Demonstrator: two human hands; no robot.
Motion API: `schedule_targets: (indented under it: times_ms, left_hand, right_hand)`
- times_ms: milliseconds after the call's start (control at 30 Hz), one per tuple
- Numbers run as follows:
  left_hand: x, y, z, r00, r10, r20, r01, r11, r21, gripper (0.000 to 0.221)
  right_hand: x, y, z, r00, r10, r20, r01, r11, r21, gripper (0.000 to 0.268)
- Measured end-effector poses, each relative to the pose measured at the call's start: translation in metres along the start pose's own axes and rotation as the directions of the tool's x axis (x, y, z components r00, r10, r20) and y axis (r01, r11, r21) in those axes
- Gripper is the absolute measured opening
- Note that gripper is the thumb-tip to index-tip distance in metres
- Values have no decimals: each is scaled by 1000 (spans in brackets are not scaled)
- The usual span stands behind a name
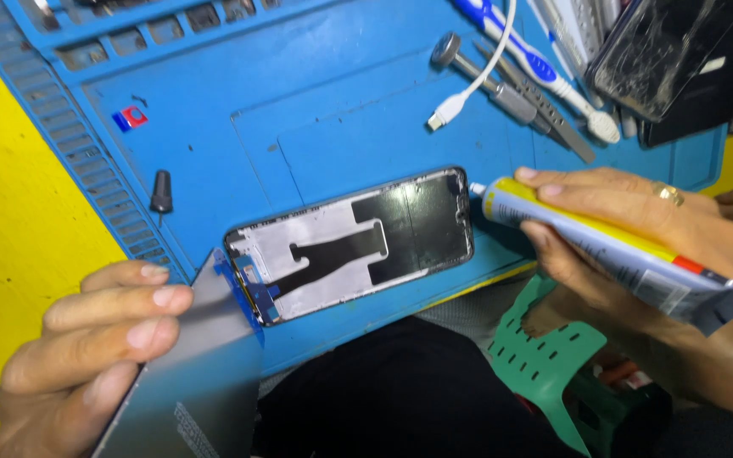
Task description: Applying adhesive to a mobile phone frame and pressing the replacement screen into place to complete a repair.
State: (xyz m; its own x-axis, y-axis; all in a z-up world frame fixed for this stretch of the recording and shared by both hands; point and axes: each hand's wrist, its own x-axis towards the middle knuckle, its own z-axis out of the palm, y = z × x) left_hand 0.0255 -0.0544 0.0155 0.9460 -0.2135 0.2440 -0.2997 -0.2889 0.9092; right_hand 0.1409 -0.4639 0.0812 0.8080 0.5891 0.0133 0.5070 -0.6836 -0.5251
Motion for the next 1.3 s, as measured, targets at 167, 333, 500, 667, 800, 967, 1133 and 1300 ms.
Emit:
schedule_targets:
  times_ms: [167,333,500,667,800,967,1133,1300]
  left_hand:
    - [-7,-14,-10,975,-196,102,213,959,-189,30]
    - [-8,-12,-9,972,-209,106,225,959,-174,30]
    - [2,-4,-5,974,-207,97,220,964,-151,31]
    - [15,5,4,992,112,54,-115,992,57,32]
    - [19,8,7,992,109,56,-113,992,56,29]
    - [29,22,19,993,118,21,-119,979,166,31]
    - [57,49,43,986,135,-100,-107,963,248,59]
    - [82,73,64,988,108,-113,-66,945,320,75]
  right_hand:
    - [-1,-15,0,994,91,-64,-87,995,58,30]
    - [-8,-15,14,979,116,-166,-97,988,120,22]
    - [-15,-12,21,965,160,-206,-107,963,246,25]
    - [-17,-12,27,947,233,-219,-175,951,255,23]
    - [-18,-3,37,959,82,-273,4,953,303,22]
    - [-39,22,47,959,248,-134,-44,600,798,28]
    - [-36,36,39,853,495,-167,69,209,975,42]
    - [-51,32,47,849,483,-212,-16,426,905,33]
